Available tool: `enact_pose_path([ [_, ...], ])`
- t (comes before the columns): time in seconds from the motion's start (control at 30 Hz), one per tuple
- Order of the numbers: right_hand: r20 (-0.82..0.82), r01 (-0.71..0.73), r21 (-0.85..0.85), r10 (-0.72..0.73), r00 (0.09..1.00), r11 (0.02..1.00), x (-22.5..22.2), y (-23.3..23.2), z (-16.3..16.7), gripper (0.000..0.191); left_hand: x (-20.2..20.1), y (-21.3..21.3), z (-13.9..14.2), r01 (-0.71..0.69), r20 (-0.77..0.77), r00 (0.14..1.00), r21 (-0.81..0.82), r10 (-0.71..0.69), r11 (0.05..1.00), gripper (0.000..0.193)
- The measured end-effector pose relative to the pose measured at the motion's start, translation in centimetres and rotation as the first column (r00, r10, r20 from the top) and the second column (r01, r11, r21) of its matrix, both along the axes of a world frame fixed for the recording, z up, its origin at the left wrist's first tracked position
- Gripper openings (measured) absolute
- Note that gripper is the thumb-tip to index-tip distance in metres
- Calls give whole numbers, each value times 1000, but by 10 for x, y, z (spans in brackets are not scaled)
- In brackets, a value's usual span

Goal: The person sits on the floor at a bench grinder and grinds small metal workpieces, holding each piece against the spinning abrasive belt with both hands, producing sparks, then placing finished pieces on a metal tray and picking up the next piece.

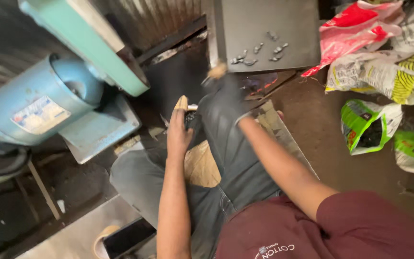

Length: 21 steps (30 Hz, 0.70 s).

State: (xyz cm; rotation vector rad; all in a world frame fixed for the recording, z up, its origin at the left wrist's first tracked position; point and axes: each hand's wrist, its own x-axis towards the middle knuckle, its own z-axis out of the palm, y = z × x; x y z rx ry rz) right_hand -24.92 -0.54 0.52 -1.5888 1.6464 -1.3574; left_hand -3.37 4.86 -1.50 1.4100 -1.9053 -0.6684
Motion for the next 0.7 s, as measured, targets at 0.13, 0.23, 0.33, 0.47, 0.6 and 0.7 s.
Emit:
enact_pose_path([
  [0.13, -180, -269, 341, 343, 922, 901, 47, 50, 2, 45, -8, 20, 2, 36, 185, 981, 83, -51, 996, 64],
  [0.23, -8, -491, 116, 495, 869, 864, 45, 58, 4, 65, -5, 30, -3, -78, 97, 993, 114, 67, 990, 57],
  [0.33, 223, -606, -24, 596, 772, 795, 37, 48, 3, 63, 5, 31, -12, -303, -64, 939, 311, 338, 901, 56],
  [0.47, 558, -733, 26, 599, 575, 680, 48, 45, -4, 71, 16, 26, -21, -181, -774, 509, 331, 377, 926, 46],
  [0.6, 22, -654, 273, 675, 737, 705, 63, 56, -3, 37, 16, 27, -15, -141, -762, 383, 511, 522, 848, 50],
  [0.7, -47, -643, 289, 682, 730, 709, 59, 55, 13, 23, 16, 28, 4, -70, -798, 348, 501, 491, 863, 48],
])
